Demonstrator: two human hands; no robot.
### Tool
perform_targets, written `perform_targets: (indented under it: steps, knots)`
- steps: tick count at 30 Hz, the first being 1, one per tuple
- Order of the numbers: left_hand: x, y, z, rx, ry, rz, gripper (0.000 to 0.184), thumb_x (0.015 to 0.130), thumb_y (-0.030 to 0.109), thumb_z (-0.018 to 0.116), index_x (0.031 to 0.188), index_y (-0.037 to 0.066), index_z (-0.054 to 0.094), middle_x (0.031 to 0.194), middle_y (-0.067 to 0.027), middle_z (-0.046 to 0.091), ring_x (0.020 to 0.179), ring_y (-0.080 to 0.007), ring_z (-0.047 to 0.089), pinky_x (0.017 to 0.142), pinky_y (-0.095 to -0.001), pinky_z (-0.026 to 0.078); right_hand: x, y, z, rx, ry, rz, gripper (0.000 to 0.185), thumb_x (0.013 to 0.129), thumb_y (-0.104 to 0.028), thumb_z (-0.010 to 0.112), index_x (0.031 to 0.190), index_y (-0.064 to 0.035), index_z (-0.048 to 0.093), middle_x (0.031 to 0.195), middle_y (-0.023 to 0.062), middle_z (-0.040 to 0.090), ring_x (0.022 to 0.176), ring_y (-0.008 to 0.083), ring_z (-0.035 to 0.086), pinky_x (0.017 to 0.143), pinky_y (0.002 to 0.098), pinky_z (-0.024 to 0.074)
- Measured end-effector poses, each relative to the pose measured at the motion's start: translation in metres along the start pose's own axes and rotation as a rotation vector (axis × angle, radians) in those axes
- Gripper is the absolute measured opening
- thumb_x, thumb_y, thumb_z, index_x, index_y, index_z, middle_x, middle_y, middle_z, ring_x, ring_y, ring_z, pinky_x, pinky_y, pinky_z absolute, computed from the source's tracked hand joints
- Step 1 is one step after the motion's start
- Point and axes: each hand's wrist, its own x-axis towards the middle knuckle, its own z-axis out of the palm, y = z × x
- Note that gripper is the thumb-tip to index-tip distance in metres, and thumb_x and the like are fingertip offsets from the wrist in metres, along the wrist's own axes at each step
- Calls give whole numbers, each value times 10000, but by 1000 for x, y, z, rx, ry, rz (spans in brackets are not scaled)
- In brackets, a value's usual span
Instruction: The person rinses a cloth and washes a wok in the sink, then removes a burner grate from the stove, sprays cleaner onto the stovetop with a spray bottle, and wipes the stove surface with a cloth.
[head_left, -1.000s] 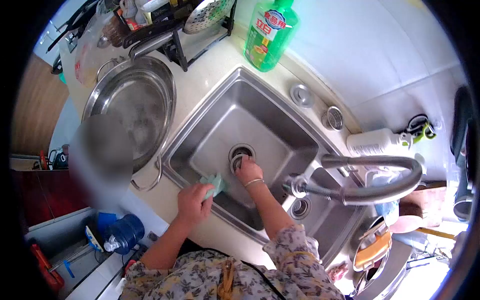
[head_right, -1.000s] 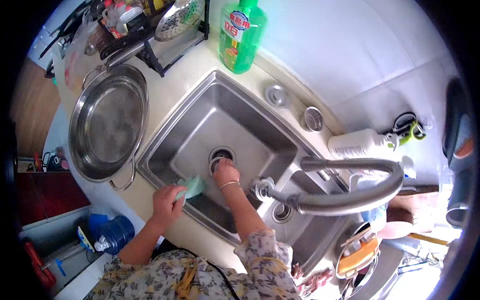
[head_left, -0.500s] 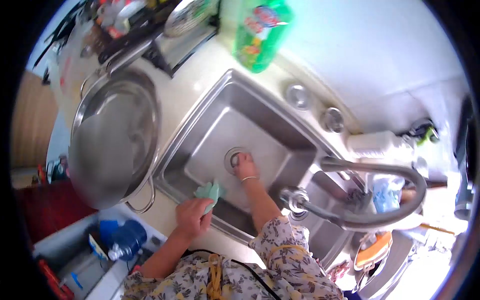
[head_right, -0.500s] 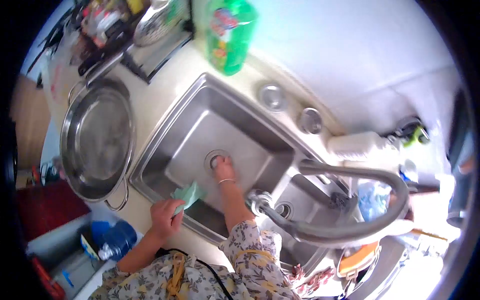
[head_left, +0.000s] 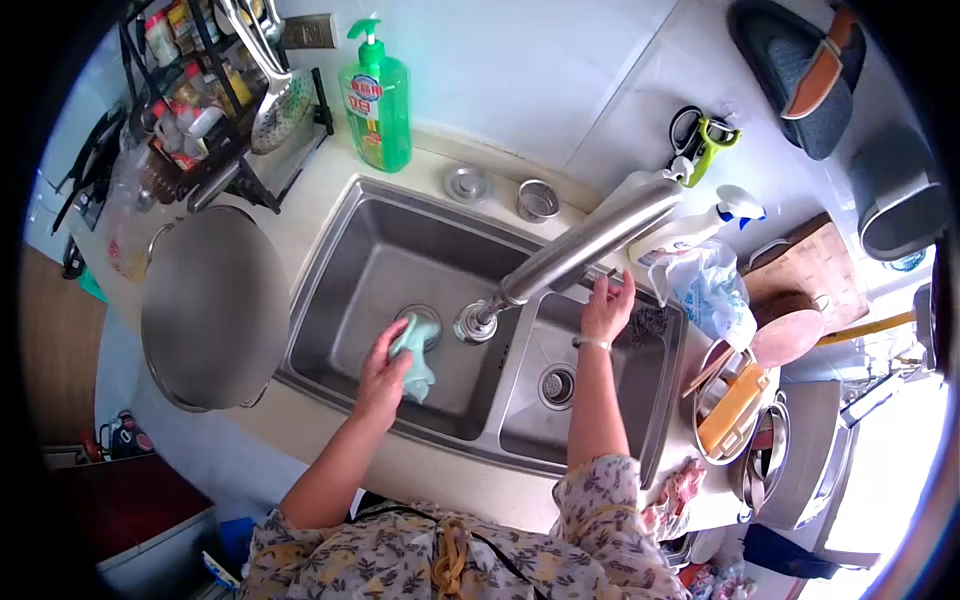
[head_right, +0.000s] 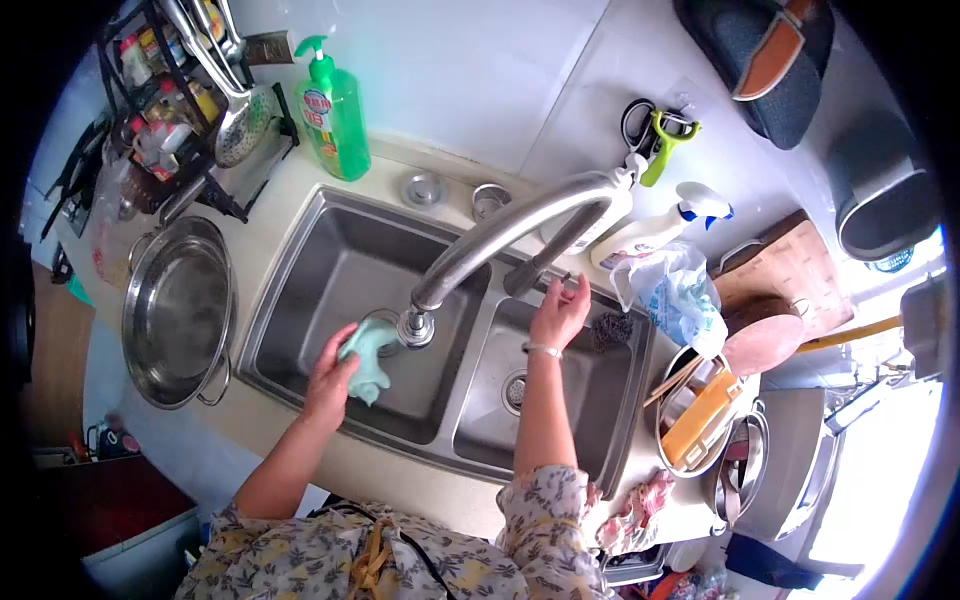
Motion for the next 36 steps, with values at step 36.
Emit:
perform_targets:
  steps: [36]
  knots:
    - [50, -48, 44, -290, -76, -329, 244, 854, 89, 649, 1096, 72, 617, 919, -20, 656, 806, -111, 623, 678, -278, 510, -180, -46, 47, 815, -611, 1265, 330, 967, -229, 502, 1120, 50, 588, 1019, 120, 661, 879, 239, 650, 811, 405, 517]
